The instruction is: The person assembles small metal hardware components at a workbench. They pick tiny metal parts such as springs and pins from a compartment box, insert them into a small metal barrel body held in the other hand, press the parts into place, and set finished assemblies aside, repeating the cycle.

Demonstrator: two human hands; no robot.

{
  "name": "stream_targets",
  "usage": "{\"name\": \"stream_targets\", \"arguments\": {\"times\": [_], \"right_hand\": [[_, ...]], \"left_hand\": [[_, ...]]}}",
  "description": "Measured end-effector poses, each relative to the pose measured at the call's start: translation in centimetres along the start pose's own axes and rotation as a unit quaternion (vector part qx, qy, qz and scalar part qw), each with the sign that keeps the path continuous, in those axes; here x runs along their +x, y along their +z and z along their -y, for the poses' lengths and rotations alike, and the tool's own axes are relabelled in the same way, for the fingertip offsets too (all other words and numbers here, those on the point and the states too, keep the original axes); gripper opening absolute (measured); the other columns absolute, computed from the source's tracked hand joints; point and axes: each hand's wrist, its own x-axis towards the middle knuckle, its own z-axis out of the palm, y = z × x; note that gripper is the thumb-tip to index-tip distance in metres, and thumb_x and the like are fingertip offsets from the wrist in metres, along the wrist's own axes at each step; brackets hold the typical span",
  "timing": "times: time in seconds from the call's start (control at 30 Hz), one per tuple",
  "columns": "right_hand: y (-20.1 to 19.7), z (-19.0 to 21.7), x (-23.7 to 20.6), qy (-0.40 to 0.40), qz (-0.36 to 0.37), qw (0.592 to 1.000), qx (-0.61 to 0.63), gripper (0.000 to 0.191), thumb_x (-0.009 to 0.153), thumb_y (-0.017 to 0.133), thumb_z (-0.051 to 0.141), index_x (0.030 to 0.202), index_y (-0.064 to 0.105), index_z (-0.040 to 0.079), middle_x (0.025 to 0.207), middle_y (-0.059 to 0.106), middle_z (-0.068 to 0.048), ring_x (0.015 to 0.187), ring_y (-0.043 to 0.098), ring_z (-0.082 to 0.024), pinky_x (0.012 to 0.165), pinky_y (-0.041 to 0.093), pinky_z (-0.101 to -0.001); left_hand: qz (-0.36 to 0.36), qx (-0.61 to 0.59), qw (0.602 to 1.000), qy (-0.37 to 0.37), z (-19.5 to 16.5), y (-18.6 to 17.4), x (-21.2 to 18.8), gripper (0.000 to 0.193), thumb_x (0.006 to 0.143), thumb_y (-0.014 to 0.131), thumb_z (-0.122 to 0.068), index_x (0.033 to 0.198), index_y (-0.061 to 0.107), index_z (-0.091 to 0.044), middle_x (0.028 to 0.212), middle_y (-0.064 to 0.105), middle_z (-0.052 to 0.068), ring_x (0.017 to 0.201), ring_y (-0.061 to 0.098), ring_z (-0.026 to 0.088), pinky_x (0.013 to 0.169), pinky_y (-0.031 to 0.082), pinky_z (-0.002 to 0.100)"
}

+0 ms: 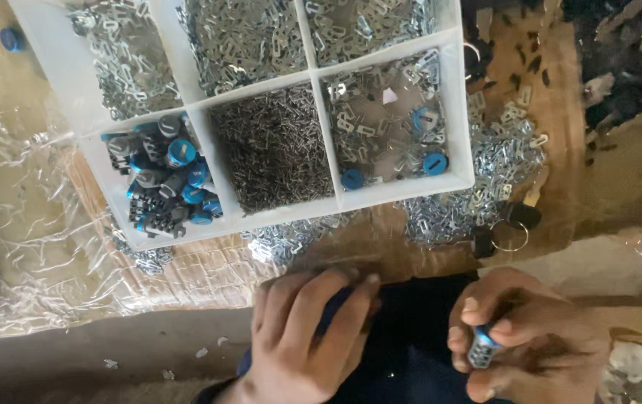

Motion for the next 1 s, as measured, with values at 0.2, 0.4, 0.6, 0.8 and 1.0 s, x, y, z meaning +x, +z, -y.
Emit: {"name": "stream_targets", "arguments": {"times": [0.2, 0.4, 0.6, 0.8, 1.0], "right_hand": [[0.9, 0.0, 0.3, -0.020, -0.022, 0.999, 0.013, 0.032, 0.082, 0.083, -0.009, 0.112, 0.074, -0.001, 0.111, 0.065, -0.025, 0.090, 0.074, -0.033, 0.063, 0.069, -0.0395], [0.9, -0.2, -0.2, -0.013, -0.051, 0.998, 0.017, 0.036, 0.078, 0.084, -0.014, 0.108, 0.071, -0.001, 0.109, 0.064, -0.024, 0.089, 0.072, -0.032, 0.063, 0.067, -0.0367], [2.1, -0.8, -0.4, -0.034, -0.075, 0.996, 0.030, 0.037, 0.077, 0.081, -0.018, 0.109, 0.071, -0.003, 0.113, 0.064, -0.025, 0.092, 0.073, -0.033, 0.065, 0.068, -0.0379], [2.0, -2.8, -0.7, 0.028, -0.075, 0.996, 0.030, 0.049, 0.076, 0.078, -0.024, 0.120, 0.069, -0.006, 0.124, 0.060, -0.030, 0.101, 0.072, -0.034, 0.078, 0.068, -0.0389], [1.8, -3.9, -1.1, 0.044, 0.007, 0.998, 0.052, 0.041, 0.085, 0.075, -0.022, 0.124, 0.067, -0.009, 0.130, 0.058, -0.030, 0.112, 0.070, -0.034, 0.084, 0.070, -0.0401]], "left_hand": [[0.028, -0.011, 0.999, -0.014, -0.9, 0.1, 2.9, 0.044, 0.088, 0.085, -0.023, 0.125, 0.071, -0.005, 0.107, 0.064, 0.009, 0.095, 0.064, 0.026, 0.080, 0.052, 0.040], [0.038, 0.038, 0.998, 0.024, -0.5, 0.6, 0.6, 0.039, 0.087, 0.081, -0.016, 0.126, 0.078, -0.015, 0.109, 0.063, 0.007, 0.100, 0.062, 0.025, 0.081, 0.053, 0.038], [-0.016, -0.011, 0.993, 0.114, 1.4, 1.0, 0.1, 0.027, 0.088, 0.086, -0.014, 0.114, 0.078, -0.014, 0.112, 0.068, 0.007, 0.105, 0.063, 0.025, 0.086, 0.057, 0.036], [-0.035, -0.153, 0.983, -0.099, -0.1, -1.2, -1.6, 0.023, 0.078, 0.086, -0.003, 0.097, 0.077, -0.011, 0.097, 0.068, 0.005, 0.087, 0.071, 0.019, 0.075, 0.060, 0.030], [-0.034, -0.366, 0.923, -0.111, -2.5, 0.0, -0.9, 0.023, 0.087, 0.081, 0.001, 0.104, 0.071, -0.011, 0.099, 0.068, 0.006, 0.089, 0.071, 0.020, 0.075, 0.060, 0.033]]}}
